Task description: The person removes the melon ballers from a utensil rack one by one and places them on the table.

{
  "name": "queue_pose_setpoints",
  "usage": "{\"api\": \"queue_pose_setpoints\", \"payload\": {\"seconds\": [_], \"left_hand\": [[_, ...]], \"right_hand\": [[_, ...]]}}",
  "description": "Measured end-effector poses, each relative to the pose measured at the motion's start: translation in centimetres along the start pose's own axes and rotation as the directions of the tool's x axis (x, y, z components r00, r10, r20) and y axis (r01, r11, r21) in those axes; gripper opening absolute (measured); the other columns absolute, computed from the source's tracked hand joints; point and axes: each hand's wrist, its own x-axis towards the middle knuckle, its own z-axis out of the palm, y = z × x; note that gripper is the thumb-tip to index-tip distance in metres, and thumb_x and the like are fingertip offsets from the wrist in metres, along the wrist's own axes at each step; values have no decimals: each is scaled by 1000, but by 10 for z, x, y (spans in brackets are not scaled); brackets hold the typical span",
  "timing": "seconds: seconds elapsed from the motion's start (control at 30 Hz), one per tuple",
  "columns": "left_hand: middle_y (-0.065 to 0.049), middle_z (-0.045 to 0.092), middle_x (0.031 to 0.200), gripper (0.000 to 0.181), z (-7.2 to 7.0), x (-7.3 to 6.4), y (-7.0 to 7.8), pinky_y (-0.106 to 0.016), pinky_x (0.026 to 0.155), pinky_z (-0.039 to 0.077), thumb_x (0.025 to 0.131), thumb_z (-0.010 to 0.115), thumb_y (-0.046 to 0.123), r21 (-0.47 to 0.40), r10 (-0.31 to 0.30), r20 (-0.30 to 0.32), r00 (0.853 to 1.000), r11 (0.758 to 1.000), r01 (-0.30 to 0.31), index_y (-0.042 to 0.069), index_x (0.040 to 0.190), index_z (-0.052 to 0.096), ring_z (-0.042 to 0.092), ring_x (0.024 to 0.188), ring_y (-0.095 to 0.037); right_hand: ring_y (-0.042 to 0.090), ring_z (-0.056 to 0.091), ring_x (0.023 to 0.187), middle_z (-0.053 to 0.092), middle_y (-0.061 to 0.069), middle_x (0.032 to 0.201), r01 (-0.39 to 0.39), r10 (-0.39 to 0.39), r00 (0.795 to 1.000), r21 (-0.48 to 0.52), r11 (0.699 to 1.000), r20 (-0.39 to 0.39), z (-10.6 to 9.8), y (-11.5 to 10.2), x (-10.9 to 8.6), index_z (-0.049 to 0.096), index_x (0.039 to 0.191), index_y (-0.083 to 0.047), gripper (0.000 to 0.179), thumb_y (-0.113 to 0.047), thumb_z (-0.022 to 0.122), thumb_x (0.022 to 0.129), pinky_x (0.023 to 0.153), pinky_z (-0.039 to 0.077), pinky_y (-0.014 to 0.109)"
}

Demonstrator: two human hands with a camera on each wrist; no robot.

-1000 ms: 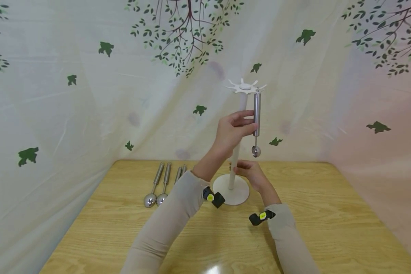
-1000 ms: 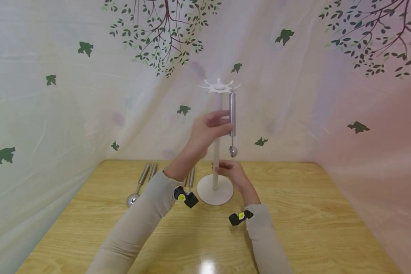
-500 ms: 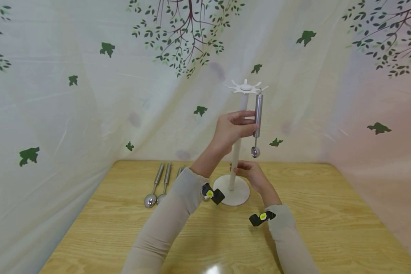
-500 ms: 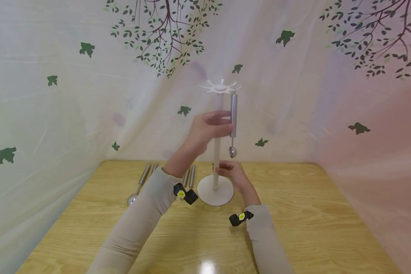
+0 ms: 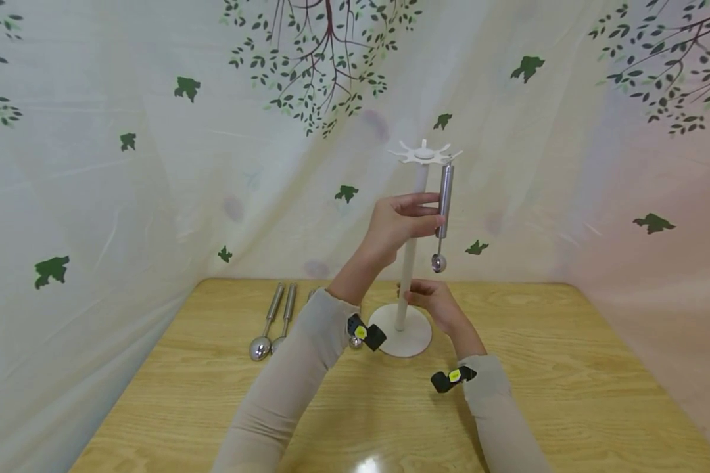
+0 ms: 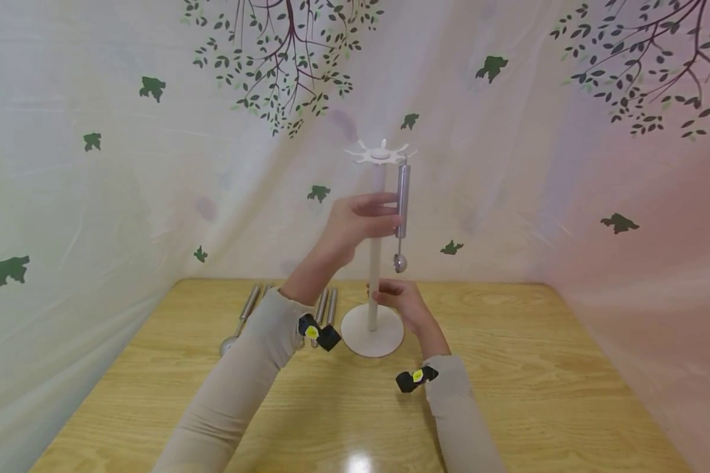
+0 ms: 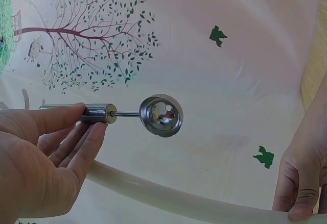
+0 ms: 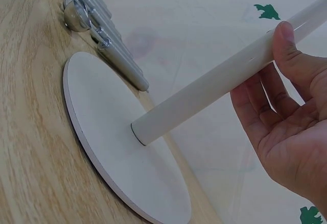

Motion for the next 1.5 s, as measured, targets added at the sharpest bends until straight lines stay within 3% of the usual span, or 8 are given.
{"api": "queue_pose_setpoints", "payload": {"seconds": [0.5, 1.0, 1.23, 1.5], "left_hand": [[-17, 76, 113, 36, 3, 1, 2, -32, 89, 63, 90, 77, 6, 28, 34, 14, 999, 999, -34, 5, 126, 71, 77, 95, -23], [-19, 76, 112, 36, 6, 2, 5, -31, 90, 63, 91, 75, 5, 42, 66, 48, 997, 997, -68, 4, 127, 71, 78, 95, -24], [-18, 76, 112, 37, -2, 0, -3, -30, 91, 62, 90, 77, 5, 72, 35, 74, 997, 997, -40, 5, 126, 71, 77, 95, -22], [-19, 76, 112, 38, -16, -5, -13, -34, 89, 63, 89, 76, 2, 110, 56, 165, 985, 991, -74, 2, 126, 70, 76, 96, -20]], "right_hand": [[9, 69, 100, 75, 11, 111, 1, -1, 1000, 1, 1000, -10, 0, 3, -1, 55, 129, 19, 40, -4, 65, 98, 94, 57, 27], [11, 68, 103, 75, 1, 106, 12, -12, 1000, -17, 1000, -1, -1, 6, 1, 54, 131, 20, 44, -7, 66, 98, 97, 56, 29], [10, 68, 103, 73, 16, 117, 2, -2, 1000, -49, 999, -6, -2, 4, 2, 54, 131, 19, 44, -8, 66, 99, 98, 57, 28], [9, 67, 102, 73, -9, 102, -2, 2, 1000, -24, 1000, -8, -2, 3, 1, 59, 127, 17, 36, -4, 65, 98, 96, 57, 27]]}}
